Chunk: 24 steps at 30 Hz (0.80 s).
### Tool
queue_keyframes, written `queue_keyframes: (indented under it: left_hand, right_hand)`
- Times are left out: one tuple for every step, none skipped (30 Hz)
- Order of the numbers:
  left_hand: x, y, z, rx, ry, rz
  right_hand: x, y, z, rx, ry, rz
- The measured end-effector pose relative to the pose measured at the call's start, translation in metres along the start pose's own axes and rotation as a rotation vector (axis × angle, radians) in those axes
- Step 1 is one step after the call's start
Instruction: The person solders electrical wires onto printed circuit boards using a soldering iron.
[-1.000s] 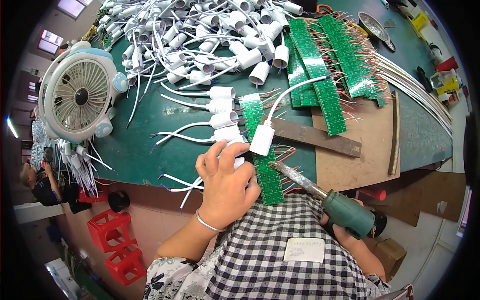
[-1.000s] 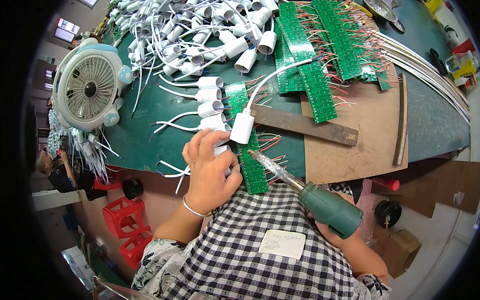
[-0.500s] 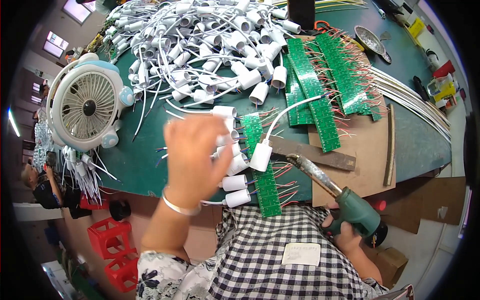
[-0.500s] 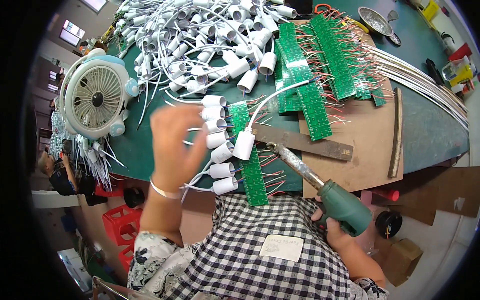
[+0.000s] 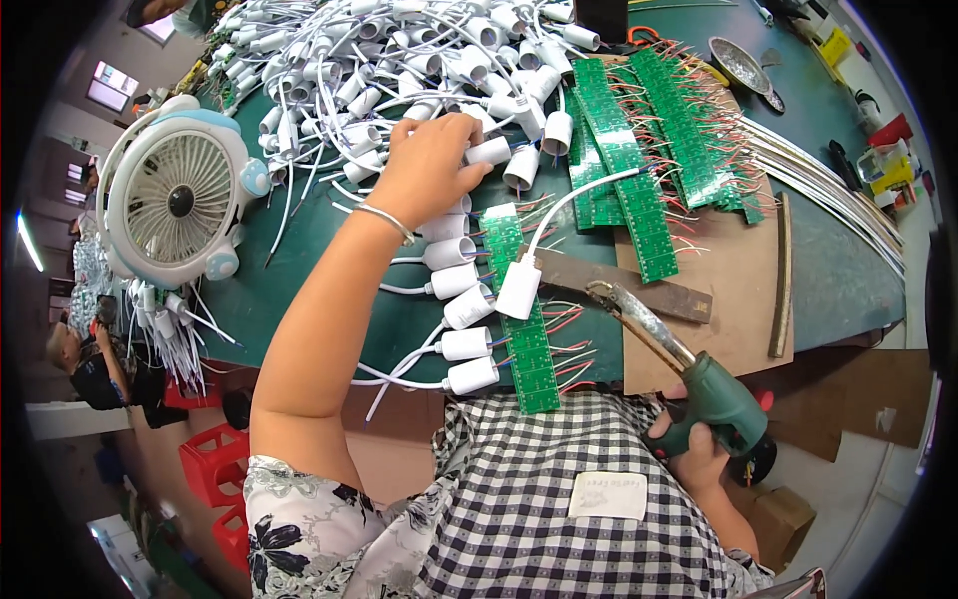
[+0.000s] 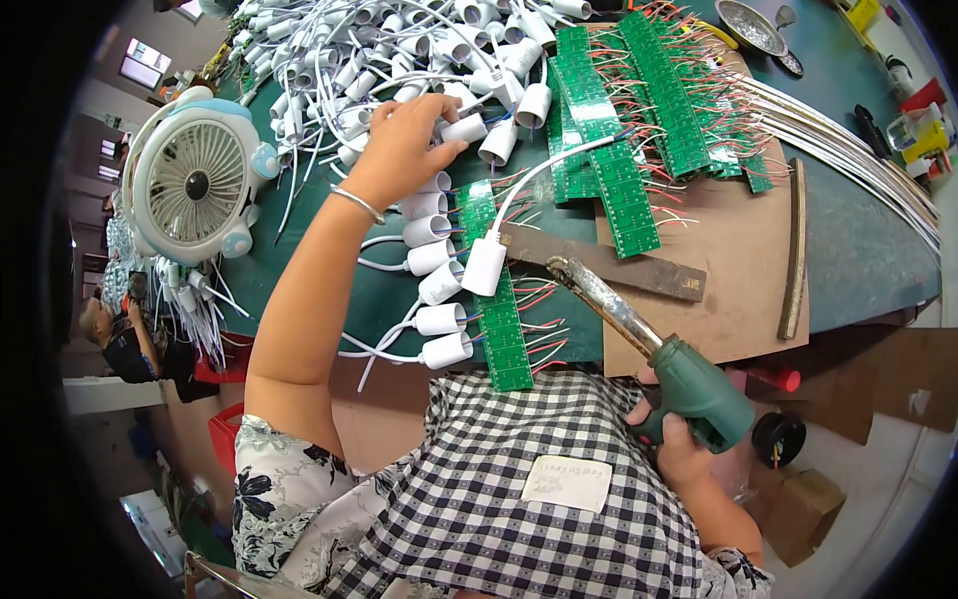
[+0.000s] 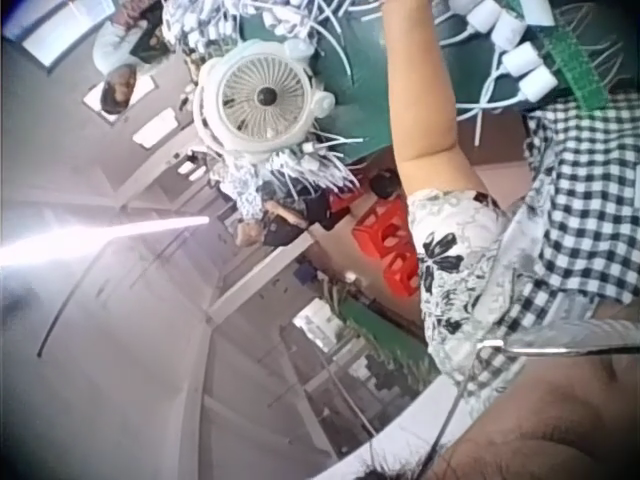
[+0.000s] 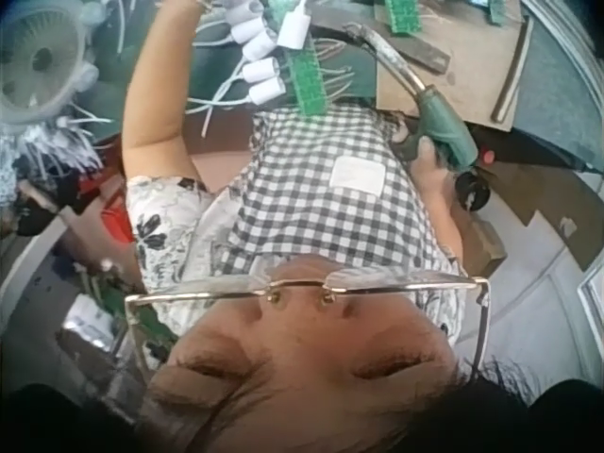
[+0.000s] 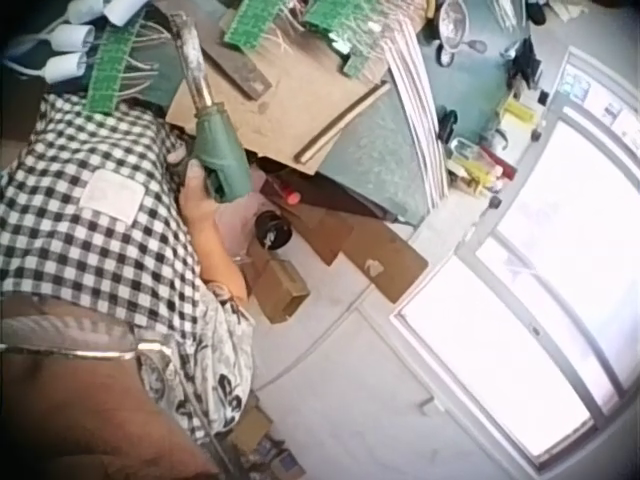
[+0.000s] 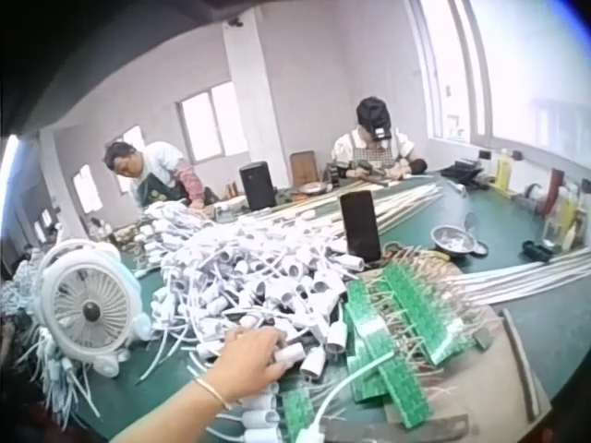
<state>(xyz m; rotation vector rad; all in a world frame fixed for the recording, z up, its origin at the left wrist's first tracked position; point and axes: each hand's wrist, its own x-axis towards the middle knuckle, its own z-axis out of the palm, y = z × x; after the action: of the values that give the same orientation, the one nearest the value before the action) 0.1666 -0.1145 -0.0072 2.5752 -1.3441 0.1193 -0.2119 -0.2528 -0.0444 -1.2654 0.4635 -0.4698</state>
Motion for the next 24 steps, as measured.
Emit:
queue_keyframes:
  left_hand:
    - [-0.003, 0.005, 0.001, 0.015, 0.020, -0.009]
    - [-0.003, 0.008, 0.005, 0.017, 0.022, -0.010]
    - [-0.006, 0.012, 0.007, 0.076, 0.113, 0.053]
    - [-0.008, 0.014, 0.008, 0.136, 0.203, 0.117]
    - [-0.008, 0.016, 0.007, 0.155, 0.194, 0.115]
    - [-0.008, 0.011, 0.008, 0.163, 0.199, 0.107]
    - [-0.006, 0.003, 0.010, 0.071, 0.270, 0.109]
    - [-0.005, -0.005, 0.012, -0.020, 0.341, 0.111]
    - [-0.001, 0.000, 0.006, -0.221, 0.472, 0.051]
    - [-0.004, 0.003, -0.001, -0.358, 0.494, 0.012]
    - [-0.007, 0.010, -0.006, -0.372, 0.416, -0.009]
    - [-0.011, 0.018, -0.010, -0.387, 0.334, -0.033]
    - [-0.015, 0.027, -0.013, -0.285, 0.255, 0.031]
    - [-0.013, 0.028, -0.008, -0.141, 0.199, 0.042]
    - [-0.016, 0.019, 0.001, -0.064, 0.206, 0.032]
    - [-0.014, 0.020, 0.006, 0.004, 0.209, 0.035]
    - [-0.013, 0.020, 0.010, 0.004, 0.214, 0.036]
    - [-0.010, 0.028, 0.008, 0.111, 0.082, 0.035]
    - [-0.008, 0.032, 0.006, 0.219, -0.050, 0.034]
    - [-0.006, 0.032, 0.007, 0.216, -0.048, 0.040]
    - [-0.004, 0.029, 0.008, 0.168, 0.007, 0.040]
    - [-0.002, 0.024, 0.009, 0.118, 0.061, 0.046]
    - [-0.007, 0.010, 0.014, -0.033, 0.346, 0.102]
    - [-0.008, 0.023, -0.003, -0.165, 0.445, 0.084]
  right_hand:
    - [0.000, 0.000, 0.001, -0.011, -0.008, 0.002]
    - [-0.001, 0.001, 0.001, -0.011, -0.011, 0.000]
    - [-0.002, 0.001, 0.001, -0.006, -0.028, 0.002]
    - [-0.004, 0.000, 0.001, -0.002, -0.045, 0.004]
    - [-0.006, 0.000, 0.000, -0.001, -0.052, 0.001]
    - [-0.009, 0.000, -0.001, 0.009, -0.048, -0.010]
    - [-0.012, 0.000, -0.002, 0.017, -0.044, -0.022]
    - [-0.015, 0.000, -0.004, 0.020, -0.058, -0.027]
    - [-0.019, 0.002, -0.005, 0.038, -0.023, -0.043]
    - [-0.020, 0.004, -0.006, 0.058, 0.011, -0.058]
    - [-0.019, 0.004, -0.006, 0.049, 0.039, -0.071]
    - [-0.020, 0.004, -0.007, 0.054, 0.036, -0.071]
    - [-0.021, 0.004, -0.007, 0.054, 0.049, -0.049]
    - [-0.021, 0.004, -0.007, 0.052, 0.064, -0.029]
    - [-0.019, 0.004, -0.006, 0.045, 0.017, -0.021]
    - [-0.018, 0.003, -0.005, 0.043, 0.014, -0.024]
    - [-0.018, 0.002, -0.002, 0.039, -0.027, -0.042]
    - [-0.017, 0.000, -0.001, 0.033, -0.062, -0.060]
    - [-0.019, 0.000, 0.000, 0.033, -0.058, -0.059]
    - [-0.021, 0.001, 0.000, 0.030, -0.053, -0.063]
    - [-0.022, 0.001, -0.002, 0.035, -0.044, -0.067]
    - [-0.024, 0.001, -0.002, 0.040, -0.030, -0.073]
    - [-0.025, 0.001, -0.004, 0.045, -0.009, -0.062]
    - [-0.024, 0.002, -0.005, 0.051, 0.020, -0.058]
